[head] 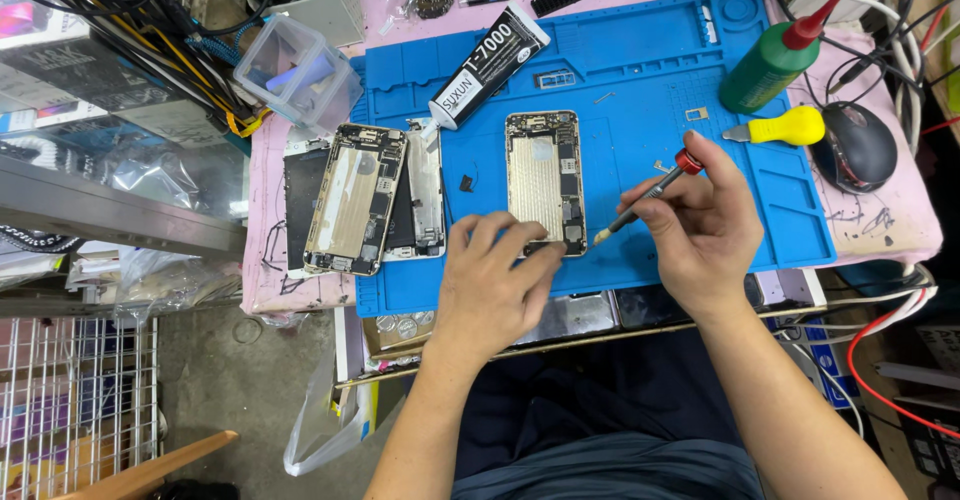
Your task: The person repairs a phone on a workbench by using a screwdriver and tweezers to remove internal screws and manipulate small components.
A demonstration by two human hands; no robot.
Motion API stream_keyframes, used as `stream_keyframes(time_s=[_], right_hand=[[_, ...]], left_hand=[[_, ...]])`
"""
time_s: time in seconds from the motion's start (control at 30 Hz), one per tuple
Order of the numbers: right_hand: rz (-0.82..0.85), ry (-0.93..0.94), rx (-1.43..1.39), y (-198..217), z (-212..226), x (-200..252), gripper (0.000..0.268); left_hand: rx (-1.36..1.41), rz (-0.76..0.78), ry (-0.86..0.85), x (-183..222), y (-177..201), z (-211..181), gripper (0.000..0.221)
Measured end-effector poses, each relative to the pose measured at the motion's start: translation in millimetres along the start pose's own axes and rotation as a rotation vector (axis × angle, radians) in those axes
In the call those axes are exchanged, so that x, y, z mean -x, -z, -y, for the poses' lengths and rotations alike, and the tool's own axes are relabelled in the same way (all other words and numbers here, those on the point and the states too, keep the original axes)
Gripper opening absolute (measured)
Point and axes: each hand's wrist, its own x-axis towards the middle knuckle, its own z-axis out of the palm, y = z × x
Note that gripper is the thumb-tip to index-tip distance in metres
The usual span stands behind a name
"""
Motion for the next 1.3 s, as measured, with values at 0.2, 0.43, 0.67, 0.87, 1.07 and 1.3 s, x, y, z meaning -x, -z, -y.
stream_keyframes(time_s=[0.2, 0.43, 0.67, 0.87, 1.07, 1.3], right_hand=[[0.063, 0.036, 0.018, 2.6, -8.9, 3.5, 0.062], [0.083, 0.03, 0.012, 1.9, -10.6, 3.3, 0.063], [0.095, 0.034, 0.039, 1.6, -10.5, 3.1, 0.063], [0.102, 0.076, 0.012, 3.5, -17.0, 7.5, 0.062], [0.155, 0.159, -0.002, 7.6, -19.0, 9.2, 0.066], [0.322, 0.472, 0.367, -2.5, 20.7, -12.3, 0.06]], left_hand=[[-0.074, 0.09, -0.032, 3.0, -1.4, 1.8, 0.033], [-0.078, 0.128, -0.035, 2.9, -3.4, 4.8, 0.035], [-0.058, 0.126, -0.029, 2.0, -4.1, 7.5, 0.035], [-0.075, 0.132, -0.026, 2.8, -4.8, 8.7, 0.037], [-0.093, 0.149, -0.038, 2.7, -5.1, 8.3, 0.04], [-0.099, 0.159, -0.054, 2.0, -3.2, 7.2, 0.042]])
